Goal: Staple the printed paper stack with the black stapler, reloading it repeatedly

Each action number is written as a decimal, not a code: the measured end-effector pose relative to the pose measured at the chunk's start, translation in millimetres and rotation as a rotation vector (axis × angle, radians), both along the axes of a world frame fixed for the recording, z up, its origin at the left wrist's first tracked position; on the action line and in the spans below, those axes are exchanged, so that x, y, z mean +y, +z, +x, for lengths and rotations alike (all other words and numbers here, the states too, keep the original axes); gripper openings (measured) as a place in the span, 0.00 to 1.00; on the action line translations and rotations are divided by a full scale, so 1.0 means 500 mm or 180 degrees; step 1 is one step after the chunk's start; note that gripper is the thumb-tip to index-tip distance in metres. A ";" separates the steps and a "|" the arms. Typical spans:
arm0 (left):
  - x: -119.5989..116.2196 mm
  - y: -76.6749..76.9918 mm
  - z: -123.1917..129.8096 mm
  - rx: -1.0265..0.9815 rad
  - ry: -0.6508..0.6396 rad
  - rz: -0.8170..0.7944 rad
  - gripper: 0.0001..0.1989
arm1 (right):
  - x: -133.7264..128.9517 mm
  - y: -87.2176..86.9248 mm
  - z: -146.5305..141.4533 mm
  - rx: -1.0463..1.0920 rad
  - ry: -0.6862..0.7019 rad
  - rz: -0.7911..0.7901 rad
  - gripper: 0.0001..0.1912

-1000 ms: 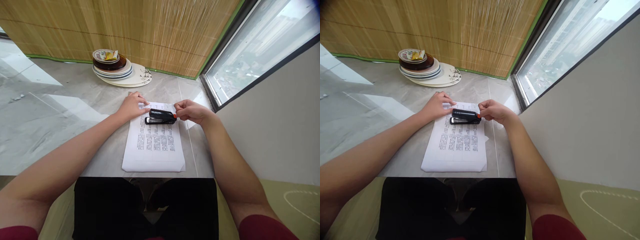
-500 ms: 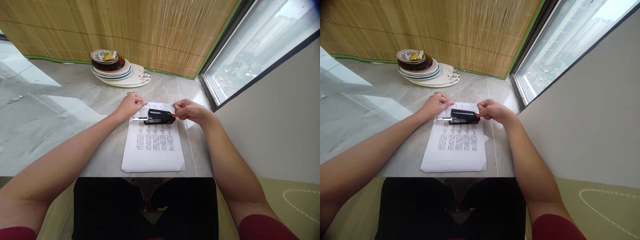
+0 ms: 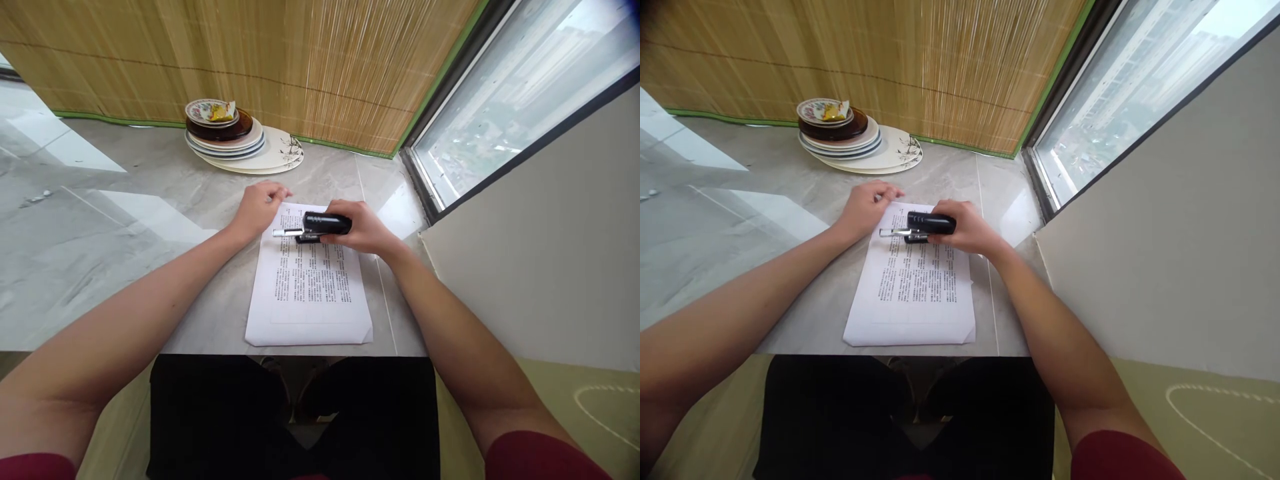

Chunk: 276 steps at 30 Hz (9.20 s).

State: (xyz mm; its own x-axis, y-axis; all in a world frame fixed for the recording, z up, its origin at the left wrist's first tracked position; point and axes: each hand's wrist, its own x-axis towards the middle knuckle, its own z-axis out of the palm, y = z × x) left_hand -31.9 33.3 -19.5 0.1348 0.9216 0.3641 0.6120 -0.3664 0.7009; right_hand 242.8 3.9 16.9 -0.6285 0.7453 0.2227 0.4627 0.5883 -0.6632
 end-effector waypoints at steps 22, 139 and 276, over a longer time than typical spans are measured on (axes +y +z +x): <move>-0.052 0.034 0.050 -0.2003 -0.1070 -0.1702 0.20 | -0.016 -0.023 0.013 -0.0926 -0.1081 0.2176 0.19; -0.095 0.056 0.051 -0.1281 -0.1317 0.0022 0.13 | -0.037 -0.023 -0.045 0.0614 -0.0818 0.1928 0.05; -0.017 0.005 0.002 -0.0901 -0.0265 0.0487 0.15 | 0.026 -0.074 -0.038 -0.0392 -0.0688 0.1295 0.16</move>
